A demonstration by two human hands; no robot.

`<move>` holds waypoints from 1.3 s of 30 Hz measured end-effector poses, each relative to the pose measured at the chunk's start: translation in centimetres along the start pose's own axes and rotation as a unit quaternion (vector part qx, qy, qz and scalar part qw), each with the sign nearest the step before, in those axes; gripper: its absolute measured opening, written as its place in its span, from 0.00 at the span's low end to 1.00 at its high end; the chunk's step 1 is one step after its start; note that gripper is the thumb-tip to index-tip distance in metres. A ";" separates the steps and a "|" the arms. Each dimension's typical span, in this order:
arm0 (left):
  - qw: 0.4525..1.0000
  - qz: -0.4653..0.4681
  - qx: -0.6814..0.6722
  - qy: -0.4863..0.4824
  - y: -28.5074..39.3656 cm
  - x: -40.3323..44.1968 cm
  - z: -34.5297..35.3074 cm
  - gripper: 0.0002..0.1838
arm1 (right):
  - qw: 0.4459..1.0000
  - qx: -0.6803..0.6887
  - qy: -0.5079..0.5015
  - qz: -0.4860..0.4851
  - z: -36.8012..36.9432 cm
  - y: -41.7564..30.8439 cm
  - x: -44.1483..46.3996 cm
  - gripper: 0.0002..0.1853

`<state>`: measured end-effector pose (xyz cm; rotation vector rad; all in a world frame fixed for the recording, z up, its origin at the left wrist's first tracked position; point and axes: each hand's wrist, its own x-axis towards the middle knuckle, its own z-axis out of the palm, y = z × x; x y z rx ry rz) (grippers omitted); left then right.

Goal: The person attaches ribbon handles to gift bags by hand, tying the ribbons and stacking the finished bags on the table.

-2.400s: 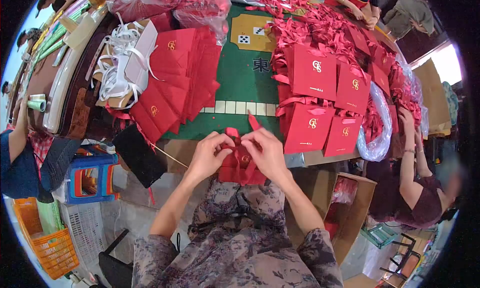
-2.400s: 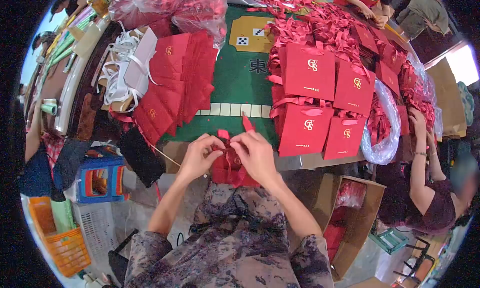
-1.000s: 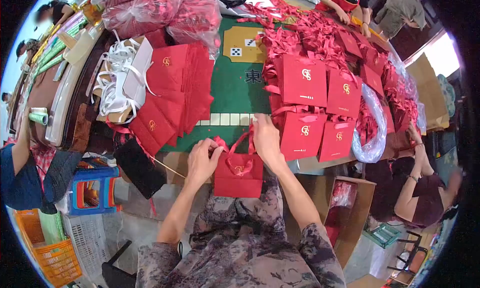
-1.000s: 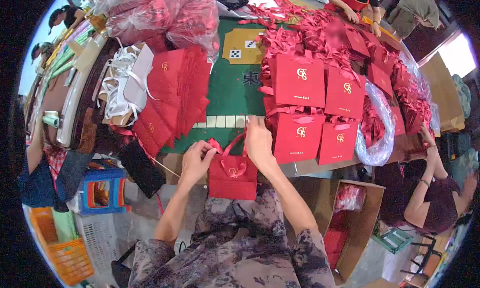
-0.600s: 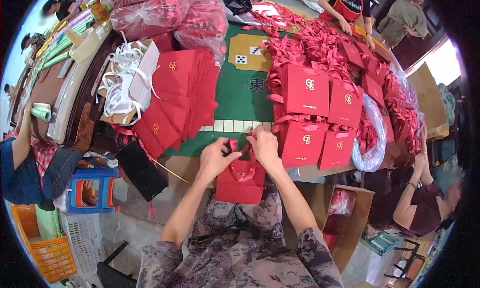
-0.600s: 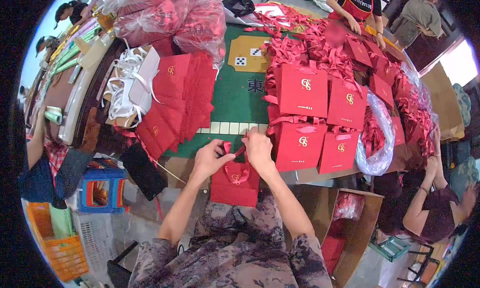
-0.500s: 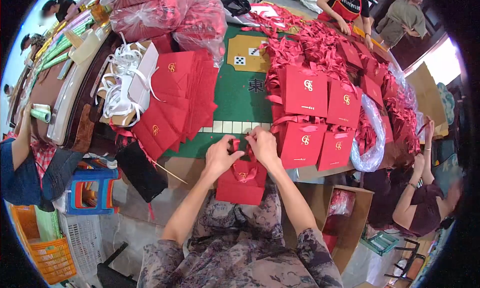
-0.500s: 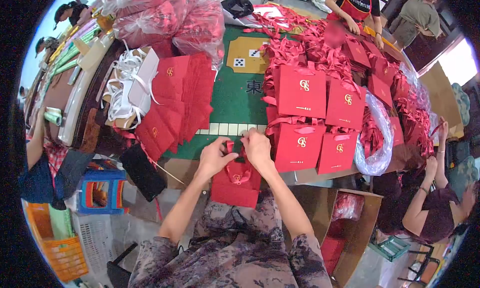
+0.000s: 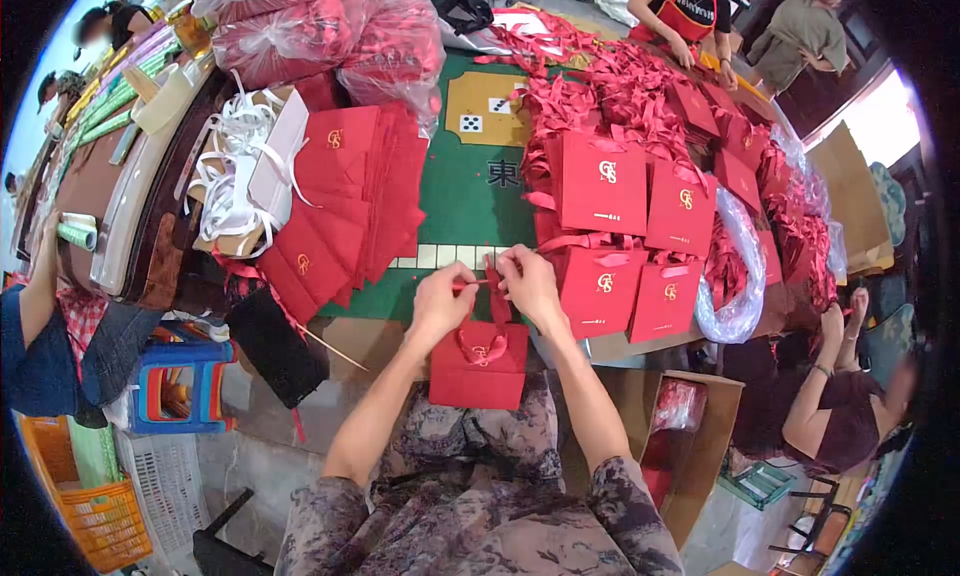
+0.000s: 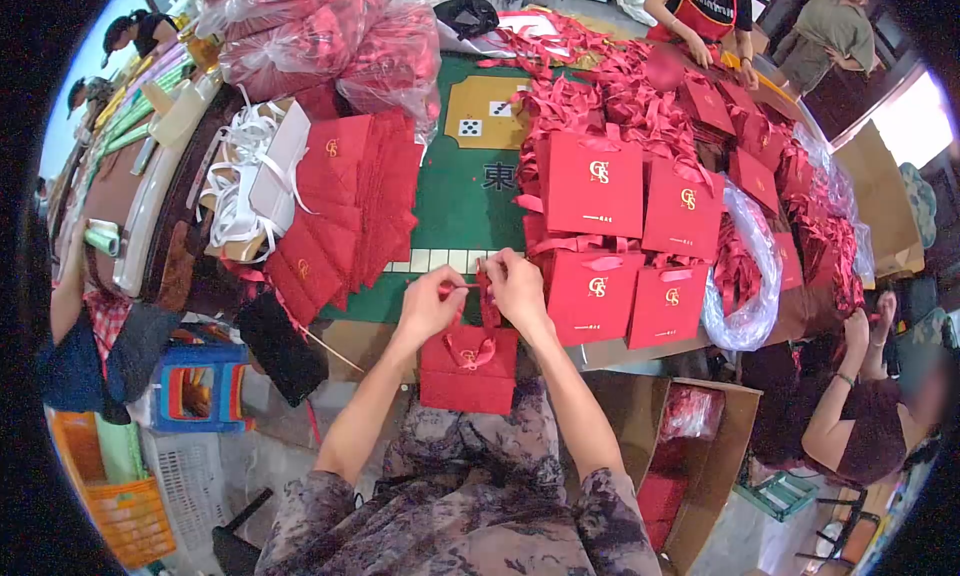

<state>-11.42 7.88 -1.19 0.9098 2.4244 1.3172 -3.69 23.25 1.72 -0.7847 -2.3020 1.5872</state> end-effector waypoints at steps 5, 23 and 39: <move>0.998 -0.041 -0.041 0.000 -0.3 0.1 -1.4 0.07 | 0.996 -0.035 0.044 -0.070 -1.0 -0.3 -1.4 0.06; 0.947 -0.114 -0.297 -0.045 -1.2 0.4 0.2 0.08 | 0.995 0.065 0.015 -0.067 1.7 2.0 -2.2 0.10; 0.991 -0.025 -0.131 -0.016 0.4 -0.7 -2.5 0.18 | 0.995 0.100 0.017 -0.026 1.6 0.8 -1.6 0.11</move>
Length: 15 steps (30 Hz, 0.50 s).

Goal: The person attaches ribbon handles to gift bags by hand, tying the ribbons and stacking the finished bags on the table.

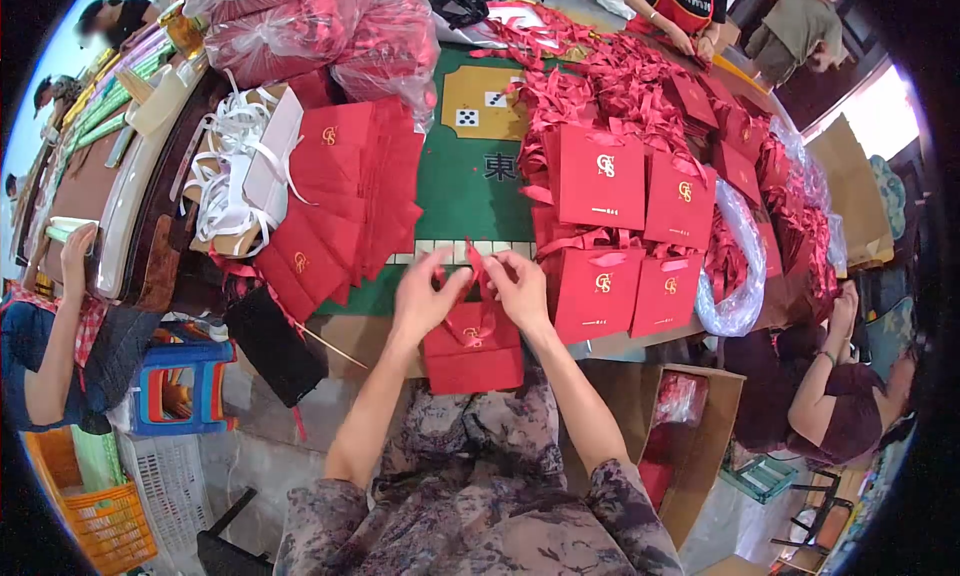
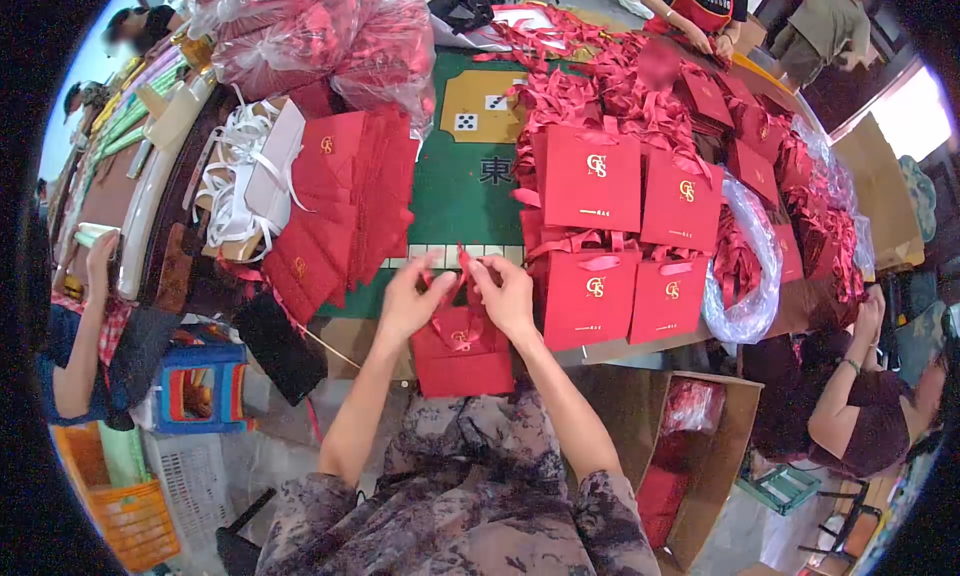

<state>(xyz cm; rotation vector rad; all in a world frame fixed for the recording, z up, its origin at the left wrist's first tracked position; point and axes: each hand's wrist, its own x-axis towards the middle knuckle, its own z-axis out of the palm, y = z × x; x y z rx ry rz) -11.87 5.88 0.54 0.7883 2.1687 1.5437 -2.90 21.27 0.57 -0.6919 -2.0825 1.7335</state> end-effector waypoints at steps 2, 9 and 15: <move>0.967 0.072 0.181 0.163 1.7 -1.9 -1.6 0.31 | 0.999 0.023 0.002 0.022 -0.2 0.4 0.5 0.11; 0.952 0.029 0.285 0.105 -0.9 -10.3 -1.1 0.45 | 0.985 0.161 -0.006 0.065 -0.4 0.3 0.5 0.11; 0.993 -0.110 -0.016 0.048 0.6 -9.7 -1.3 0.34 | 0.982 0.184 0.012 0.048 -0.2 -1.3 0.4 0.10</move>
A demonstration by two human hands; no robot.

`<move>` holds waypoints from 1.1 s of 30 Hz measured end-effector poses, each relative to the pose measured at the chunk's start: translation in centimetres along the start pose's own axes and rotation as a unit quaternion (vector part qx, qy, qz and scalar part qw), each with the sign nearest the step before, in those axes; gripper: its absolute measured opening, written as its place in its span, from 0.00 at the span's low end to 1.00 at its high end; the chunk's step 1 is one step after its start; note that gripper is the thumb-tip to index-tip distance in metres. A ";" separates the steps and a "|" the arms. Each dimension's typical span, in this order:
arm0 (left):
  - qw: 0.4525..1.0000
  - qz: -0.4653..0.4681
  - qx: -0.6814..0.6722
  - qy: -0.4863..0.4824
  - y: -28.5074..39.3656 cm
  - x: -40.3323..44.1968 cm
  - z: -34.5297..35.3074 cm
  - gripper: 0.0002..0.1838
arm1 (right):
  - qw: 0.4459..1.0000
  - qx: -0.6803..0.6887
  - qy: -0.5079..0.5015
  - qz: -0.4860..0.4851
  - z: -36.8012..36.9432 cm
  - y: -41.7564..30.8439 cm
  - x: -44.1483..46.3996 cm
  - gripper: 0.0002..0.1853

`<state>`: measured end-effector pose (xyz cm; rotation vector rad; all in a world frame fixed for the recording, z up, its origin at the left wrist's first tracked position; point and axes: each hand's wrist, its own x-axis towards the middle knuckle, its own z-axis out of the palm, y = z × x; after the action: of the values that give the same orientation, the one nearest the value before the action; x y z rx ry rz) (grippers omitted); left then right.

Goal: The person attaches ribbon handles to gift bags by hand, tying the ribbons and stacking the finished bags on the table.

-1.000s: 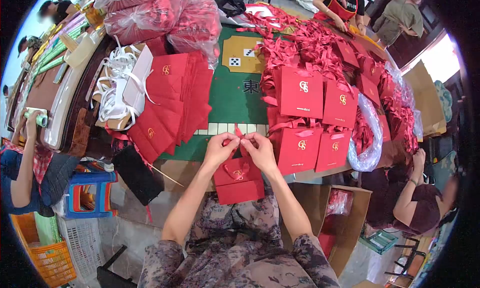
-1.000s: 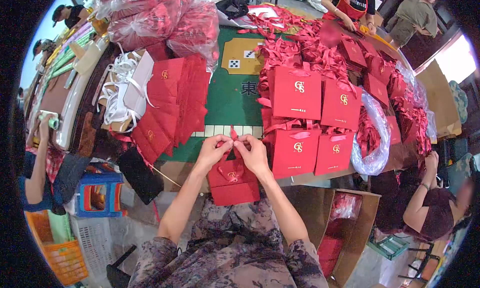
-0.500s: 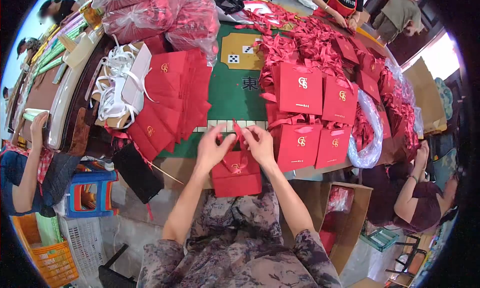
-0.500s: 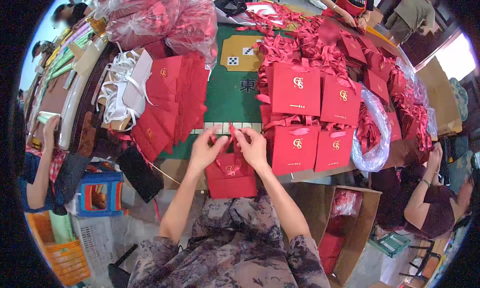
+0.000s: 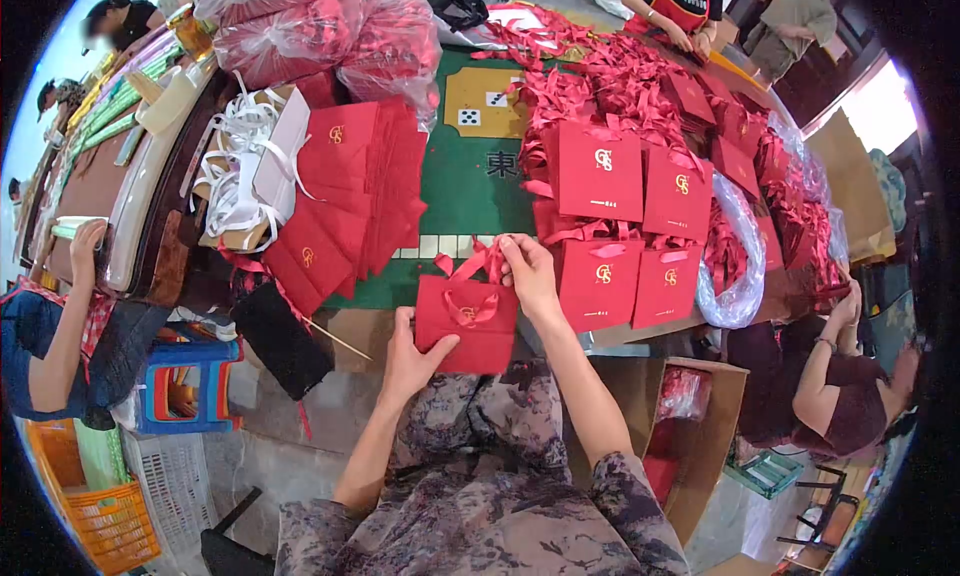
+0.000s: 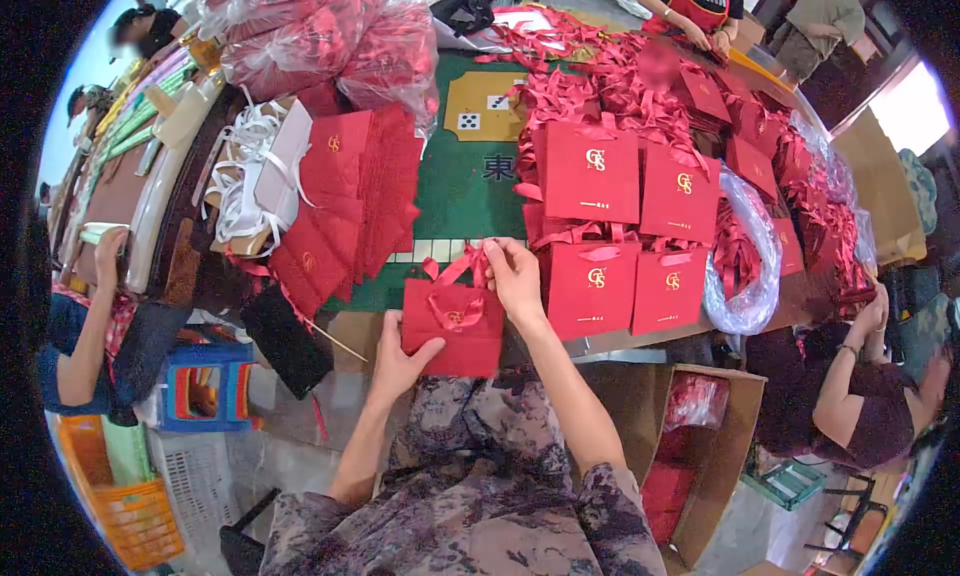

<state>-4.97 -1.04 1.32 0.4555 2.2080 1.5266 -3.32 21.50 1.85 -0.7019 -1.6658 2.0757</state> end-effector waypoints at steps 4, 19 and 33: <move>0.998 0.036 -0.025 -0.045 0.8 -0.2 -0.1 0.34 | 0.993 -0.110 -0.043 -0.026 -0.5 -0.5 0.6 0.11; 0.994 0.046 -0.011 -0.099 1.6 -1.8 -0.3 0.37 | 0.892 -0.396 0.032 -0.217 0.6 0.6 2.9 0.11; 0.994 0.043 -0.097 -0.025 2.5 -3.1 1.7 0.33 | 0.909 -0.355 0.043 -0.217 -0.2 -1.2 2.1 0.17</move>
<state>-1.40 -0.34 3.63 0.5283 2.0016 1.7345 -4.91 23.14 2.74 -0.5359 -2.2815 1.1008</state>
